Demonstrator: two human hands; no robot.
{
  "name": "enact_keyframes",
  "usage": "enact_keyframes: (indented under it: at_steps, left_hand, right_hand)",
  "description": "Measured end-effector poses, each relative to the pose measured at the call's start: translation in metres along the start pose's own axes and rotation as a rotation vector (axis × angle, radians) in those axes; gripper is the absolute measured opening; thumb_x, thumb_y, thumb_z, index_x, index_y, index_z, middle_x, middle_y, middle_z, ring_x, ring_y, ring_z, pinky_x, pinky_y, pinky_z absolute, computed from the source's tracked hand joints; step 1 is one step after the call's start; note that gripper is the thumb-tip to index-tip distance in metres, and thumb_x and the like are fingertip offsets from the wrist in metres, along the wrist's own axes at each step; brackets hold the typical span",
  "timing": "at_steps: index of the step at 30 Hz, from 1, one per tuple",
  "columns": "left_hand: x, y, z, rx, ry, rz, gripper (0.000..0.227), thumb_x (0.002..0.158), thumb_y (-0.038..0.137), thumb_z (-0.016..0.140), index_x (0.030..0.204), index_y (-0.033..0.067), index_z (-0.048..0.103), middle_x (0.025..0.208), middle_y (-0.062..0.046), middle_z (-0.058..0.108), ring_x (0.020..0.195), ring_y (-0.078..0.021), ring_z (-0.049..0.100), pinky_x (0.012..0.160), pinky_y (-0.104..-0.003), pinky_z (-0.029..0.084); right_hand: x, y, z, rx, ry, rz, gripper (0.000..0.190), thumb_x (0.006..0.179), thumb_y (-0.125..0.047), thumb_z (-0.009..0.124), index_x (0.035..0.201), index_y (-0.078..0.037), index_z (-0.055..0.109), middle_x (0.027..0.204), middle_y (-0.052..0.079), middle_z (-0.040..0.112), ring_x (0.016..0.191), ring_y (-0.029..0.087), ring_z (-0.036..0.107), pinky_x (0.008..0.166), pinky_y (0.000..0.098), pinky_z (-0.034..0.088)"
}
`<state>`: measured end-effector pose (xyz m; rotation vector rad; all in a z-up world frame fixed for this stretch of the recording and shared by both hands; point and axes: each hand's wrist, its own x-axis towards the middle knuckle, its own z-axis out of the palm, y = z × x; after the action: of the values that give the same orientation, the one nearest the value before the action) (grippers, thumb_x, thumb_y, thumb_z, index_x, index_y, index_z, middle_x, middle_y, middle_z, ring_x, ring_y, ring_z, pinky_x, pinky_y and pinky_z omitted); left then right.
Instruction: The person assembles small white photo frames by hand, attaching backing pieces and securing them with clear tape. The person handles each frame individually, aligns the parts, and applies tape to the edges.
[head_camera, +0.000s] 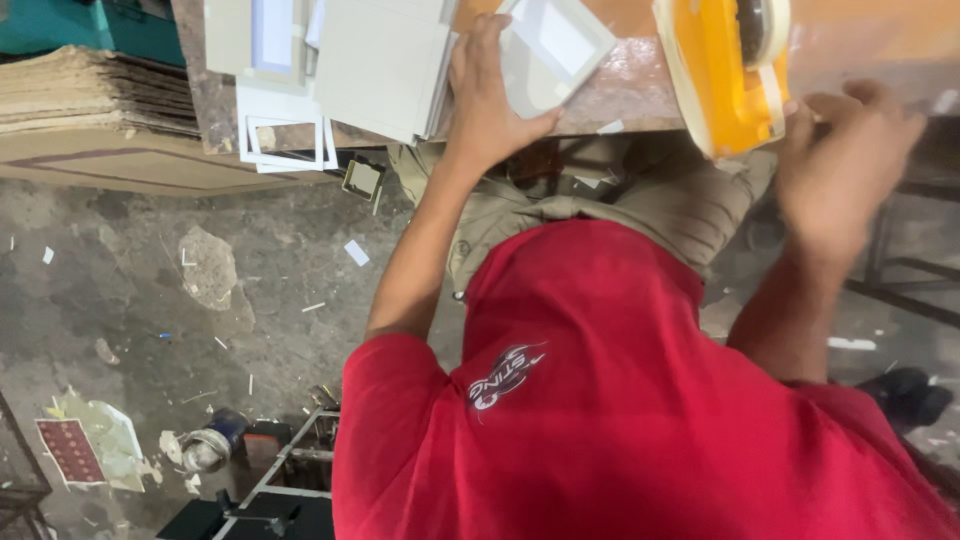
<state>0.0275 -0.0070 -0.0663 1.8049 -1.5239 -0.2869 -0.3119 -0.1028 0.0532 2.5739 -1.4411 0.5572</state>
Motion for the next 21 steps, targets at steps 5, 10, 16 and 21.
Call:
enact_keyframes:
  at_steps: [5,10,16,21]
  left_hand:
    - [-0.006,-0.01,0.016,0.051,0.0,0.048,0.114,0.065,0.038,0.099,0.151,0.0078,0.029,0.157,-0.026,0.028,0.143,-0.047,0.03,0.119,-0.061,0.024]
    - [-0.01,-0.012,0.017,0.043,0.001,0.05,0.11,0.069,0.038,0.099,0.151,0.0092,0.032,0.162,-0.025,0.025,0.146,-0.0466,0.028,0.122,-0.06,0.023]
    - [-0.006,-0.008,0.013,0.054,-0.013,0.058,0.106,0.07,0.038,0.098,0.148,0.008,0.034,0.161,-0.027,0.025,0.145,-0.0475,0.027,0.12,-0.061,0.023]
    - [-0.007,-0.005,0.011,0.045,-0.032,0.078,0.103,0.07,0.039,0.098,0.146,0.0098,0.035,0.162,-0.025,0.026,0.146,-0.0463,0.029,0.121,-0.061,0.023]
  right_hand:
    - [-0.008,0.045,0.025,0.694,-0.335,0.304,0.017,0.109,-0.01,0.071,0.119,0.004,0.076,0.095,0.017,0.073,0.081,0.02,0.067,0.076,0.033,0.052]
    - [-0.012,0.058,0.044,0.828,-0.402,0.282,0.017,0.11,-0.009,0.071,0.117,0.007,0.073,0.097,0.011,0.073,0.087,0.016,0.069,0.076,0.0304,0.054]
    - [-0.018,0.05,0.046,1.26,-0.355,0.498,0.009,0.103,-0.006,0.073,0.11,0.0,0.072,0.115,0.01,0.07,0.104,0.014,0.065,0.094,0.028,0.052]
    - [-0.045,0.06,0.06,1.506,-0.248,0.481,0.006,0.1,0.001,0.075,0.106,0.0,0.073,0.149,0.012,0.06,0.131,0.017,0.06,0.111,0.0299,0.049]
